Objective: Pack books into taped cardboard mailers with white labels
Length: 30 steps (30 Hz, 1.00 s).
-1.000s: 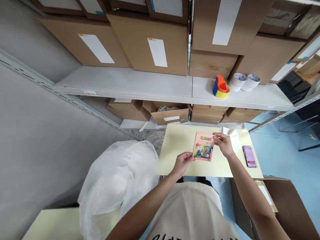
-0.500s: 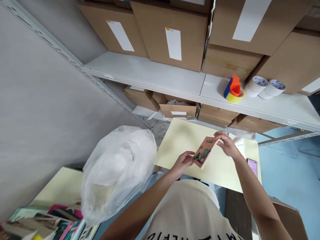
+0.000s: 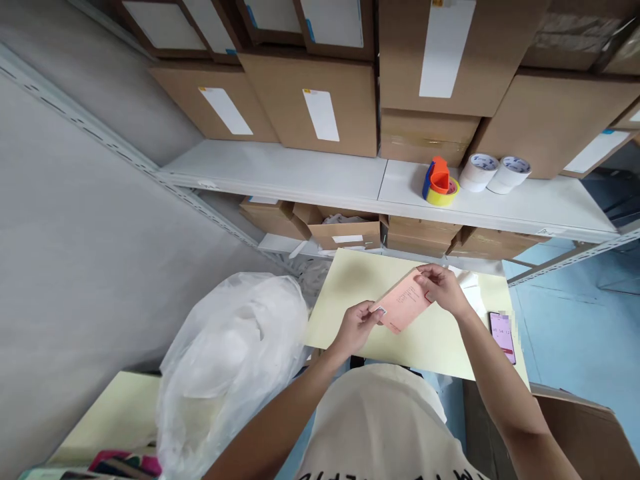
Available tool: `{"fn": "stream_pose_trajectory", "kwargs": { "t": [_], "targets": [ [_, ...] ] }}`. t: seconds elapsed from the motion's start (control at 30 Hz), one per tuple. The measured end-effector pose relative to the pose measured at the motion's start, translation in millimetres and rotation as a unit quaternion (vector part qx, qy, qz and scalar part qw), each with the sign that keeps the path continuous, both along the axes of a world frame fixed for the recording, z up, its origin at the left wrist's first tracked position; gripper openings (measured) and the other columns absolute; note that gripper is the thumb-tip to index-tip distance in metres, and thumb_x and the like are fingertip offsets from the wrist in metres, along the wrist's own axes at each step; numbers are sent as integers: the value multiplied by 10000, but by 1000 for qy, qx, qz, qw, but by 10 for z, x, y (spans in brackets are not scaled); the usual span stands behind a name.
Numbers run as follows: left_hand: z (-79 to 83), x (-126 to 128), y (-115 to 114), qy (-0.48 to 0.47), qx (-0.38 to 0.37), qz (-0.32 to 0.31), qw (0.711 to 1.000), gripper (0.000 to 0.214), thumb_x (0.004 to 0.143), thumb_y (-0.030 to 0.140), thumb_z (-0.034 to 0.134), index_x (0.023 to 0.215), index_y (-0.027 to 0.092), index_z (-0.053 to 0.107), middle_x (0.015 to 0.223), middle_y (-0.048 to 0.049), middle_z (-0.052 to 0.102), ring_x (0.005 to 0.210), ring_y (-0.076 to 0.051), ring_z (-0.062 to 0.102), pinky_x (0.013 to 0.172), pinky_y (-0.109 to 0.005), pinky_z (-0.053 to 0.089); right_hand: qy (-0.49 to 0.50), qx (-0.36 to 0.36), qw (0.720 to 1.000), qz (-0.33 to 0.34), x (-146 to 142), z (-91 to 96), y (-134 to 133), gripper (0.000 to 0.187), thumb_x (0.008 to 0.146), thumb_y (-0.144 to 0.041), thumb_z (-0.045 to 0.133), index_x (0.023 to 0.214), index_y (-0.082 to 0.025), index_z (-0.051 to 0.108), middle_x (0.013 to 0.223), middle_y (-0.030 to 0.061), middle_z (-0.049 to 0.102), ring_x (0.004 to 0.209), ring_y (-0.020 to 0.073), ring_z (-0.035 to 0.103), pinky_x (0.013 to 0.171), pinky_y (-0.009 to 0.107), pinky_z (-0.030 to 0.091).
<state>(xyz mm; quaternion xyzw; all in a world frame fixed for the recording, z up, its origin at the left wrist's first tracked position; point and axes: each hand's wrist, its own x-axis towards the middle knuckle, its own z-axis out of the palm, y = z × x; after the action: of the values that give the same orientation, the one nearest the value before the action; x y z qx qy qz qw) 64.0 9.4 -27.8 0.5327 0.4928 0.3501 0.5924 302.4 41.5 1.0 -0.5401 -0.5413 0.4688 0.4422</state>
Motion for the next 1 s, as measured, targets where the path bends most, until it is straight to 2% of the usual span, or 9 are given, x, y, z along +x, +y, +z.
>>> {"fn": "stream_pose_trajectory", "kwargs": {
  "t": [0.1, 0.17, 0.3, 0.37, 0.47, 0.63, 0.73, 0.87, 1.0],
  "targets": [
    [-12, 34, -20, -41, -18, 18, 999, 383, 732, 533, 682, 802, 156, 669, 732, -41, 701, 688, -176, 670, 698, -286, 530, 60, -2, 998, -4, 22, -64, -127, 441, 722, -515, 723, 1027, -202, 662, 862, 49, 714, 724, 171, 648, 630, 324, 553],
    [-30, 26, -41, -62, -33, 3, 998, 405, 738, 542, 679, 845, 152, 689, 792, -58, 723, 734, -189, 684, 749, -310, 545, 73, 7, 997, -30, 28, -119, -217, 442, 727, -529, 716, 1028, -210, 664, 897, 55, 719, 749, 178, 652, 649, 341, 562],
    [-94, -57, -57, -43, -5, -1, 999, 393, 733, 529, 689, 852, 156, 718, 800, -64, 736, 746, -190, 681, 758, -314, 548, 31, 17, 995, -95, -5, -186, -320, 478, 725, -557, 703, 1040, -198, 680, 758, 35, 692, 639, 159, 607, 590, 329, 538],
    [-119, -119, -56, -12, 22, -7, 1000, 359, 727, 510, 693, 791, 158, 723, 740, -56, 726, 682, -174, 659, 702, -292, 537, 14, 17, 994, -104, -42, -192, -335, 504, 722, -571, 696, 1050, -188, 684, 742, 35, 684, 620, 155, 592, 572, 320, 525],
    [-120, -210, -75, 11, 26, -33, 999, 357, 764, 506, 647, 821, 168, 743, 736, -53, 728, 669, -170, 653, 685, -281, 524, -10, 17, 994, -107, -99, -195, -340, 534, 734, -592, 667, 1075, -182, 681, 774, 49, 691, 638, 162, 594, 574, 321, 523],
    [-77, -276, -137, 15, 16, -59, 998, 383, 801, 508, 599, 900, 175, 761, 734, -48, 735, 693, -177, 658, 718, -285, 509, -51, 26, 995, -87, -134, -210, -333, 562, 781, -591, 612, 1148, -167, 651, 759, 45, 670, 619, 154, 577, 570, 316, 520],
    [-96, -272, -148, -10, 10, -53, 998, 393, 795, 515, 611, 937, 176, 748, 785, -58, 741, 676, -167, 642, 738, -301, 503, -70, 45, 994, -65, -140, -169, -335, 520, 847, -542, 546, 1212, -178, 611, 794, 43, 674, 629, 148, 577, 586, 313, 533],
    [-185, -296, -139, -69, -43, -6, 997, 540, 726, 548, 691, 1096, 155, 655, 780, -64, 729, 622, -148, 615, 731, -324, 496, -105, 72, 992, -6, -154, -30, -366, 387, 924, -386, 435, 1235, -230, 605, 1035, 68, 703, 759, 168, 637, 707, 353, 569],
    [-233, -334, -140, -121, -99, 4, 988, 651, 668, 563, 743, 1152, 163, 570, 751, -35, 699, 601, -123, 589, 698, -302, 475, -156, 117, 979, 55, -108, 118, -392, 374, 928, -312, 436, 1260, -265, 601, 1104, 68, 707, 944, 220, 667, 870, 414, 547]
  ]
}}
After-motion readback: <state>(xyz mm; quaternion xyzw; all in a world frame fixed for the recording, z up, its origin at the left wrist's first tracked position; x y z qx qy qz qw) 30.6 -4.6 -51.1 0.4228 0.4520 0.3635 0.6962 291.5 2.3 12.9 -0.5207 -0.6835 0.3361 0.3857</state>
